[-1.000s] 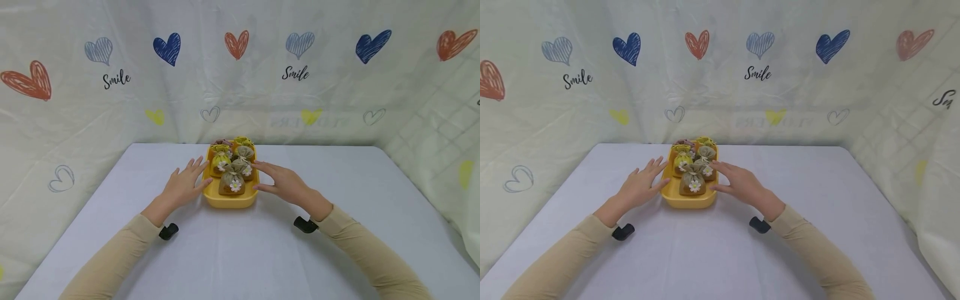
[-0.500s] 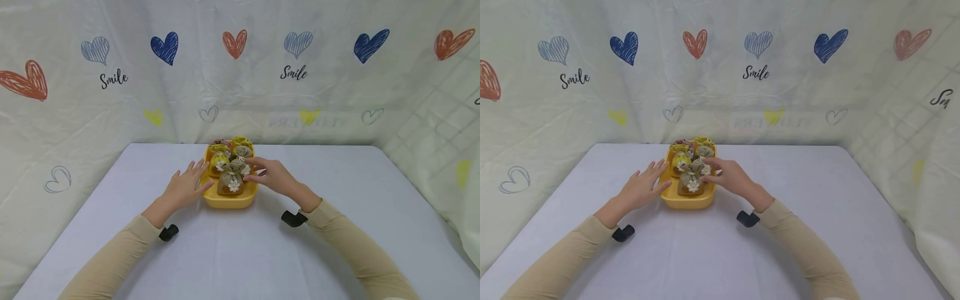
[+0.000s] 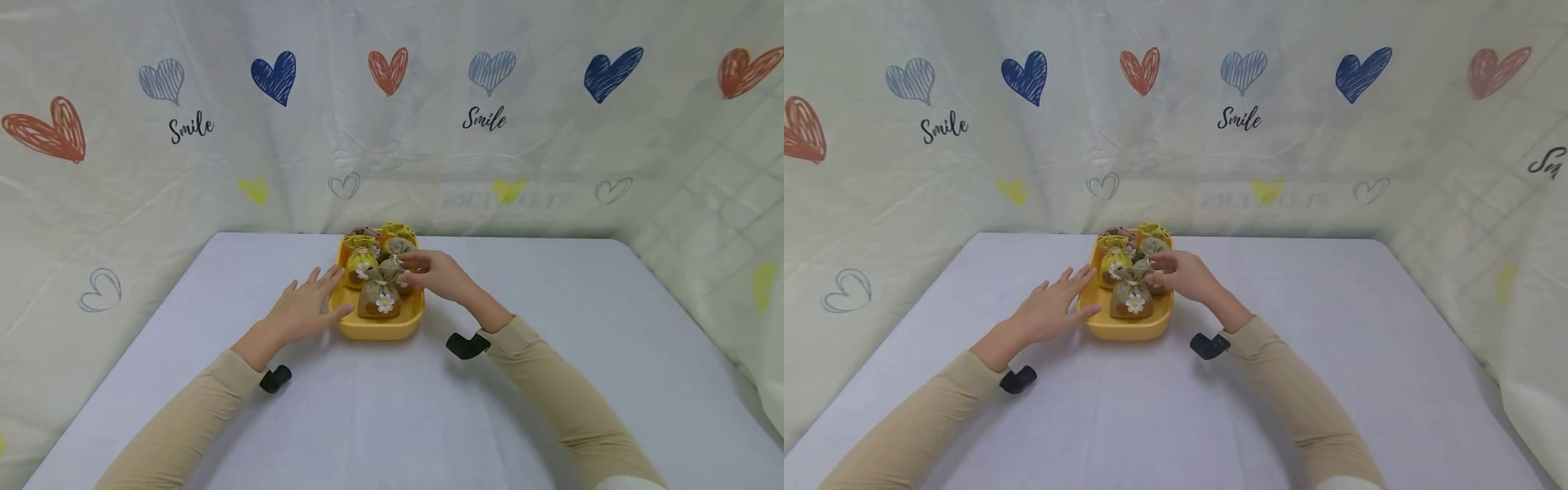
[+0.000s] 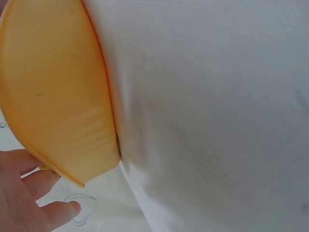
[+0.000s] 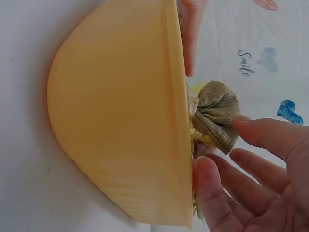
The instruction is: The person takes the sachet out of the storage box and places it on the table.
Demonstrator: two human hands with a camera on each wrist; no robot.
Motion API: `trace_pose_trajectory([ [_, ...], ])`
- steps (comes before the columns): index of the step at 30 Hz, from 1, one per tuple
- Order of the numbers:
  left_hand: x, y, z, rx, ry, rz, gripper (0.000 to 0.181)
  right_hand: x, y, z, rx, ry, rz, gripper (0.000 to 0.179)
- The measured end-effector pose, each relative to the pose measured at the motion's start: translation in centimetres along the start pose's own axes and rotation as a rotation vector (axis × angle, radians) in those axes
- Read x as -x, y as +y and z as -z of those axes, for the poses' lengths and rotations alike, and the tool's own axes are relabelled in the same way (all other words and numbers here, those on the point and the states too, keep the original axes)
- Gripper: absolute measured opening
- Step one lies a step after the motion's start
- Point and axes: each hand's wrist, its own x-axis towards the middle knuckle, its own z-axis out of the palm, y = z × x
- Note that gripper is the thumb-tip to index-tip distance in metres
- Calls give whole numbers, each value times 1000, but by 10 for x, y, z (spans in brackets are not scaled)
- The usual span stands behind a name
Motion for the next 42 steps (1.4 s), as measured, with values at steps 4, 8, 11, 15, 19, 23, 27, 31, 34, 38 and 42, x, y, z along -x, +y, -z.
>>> trace_pose_trajectory([
  [4, 1, -1, -1, -12, -8, -17, 91, -5, -1, -1, 7, -27, -47, 51],
  [8, 2, -2, -2, -28, -10, -22, 93, -8, -2, -3, -1, -48, -84, 50],
  [11, 3, -2, -3, -33, -19, -11, 95, -10, -2, -5, -1, -58, -103, 49],
  [15, 4, -3, -3, -40, -33, 4, 97, -12, -2, -7, 1, -63, -108, 48],
  [19, 5, -3, -2, -42, -35, 1, 98, -14, -1, -6, -7, -62, -113, 49],
  [23, 5, -3, -1, -43, -29, -8, 98, -16, 0, -4, -28, -62, -125, 49],
  [27, 6, -2, 1, -39, -38, -3, 97, -17, 0, -5, -46, -60, -128, 42],
  [31, 6, -2, 4, -29, -45, 2, 96, -17, 1, -7, -63, -33, -111, 31],
  [34, 5, -2, 5, -24, -47, 5, 96, -18, 2, -10, -78, -10, -81, 24],
  [38, 5, -3, 5, -20, -57, 8, 96, -18, 4, -14, -111, 2, -50, 21],
  [42, 5, -4, 4, -23, -62, 6, 96, -16, 2, -18, -136, 24, -47, 21],
])
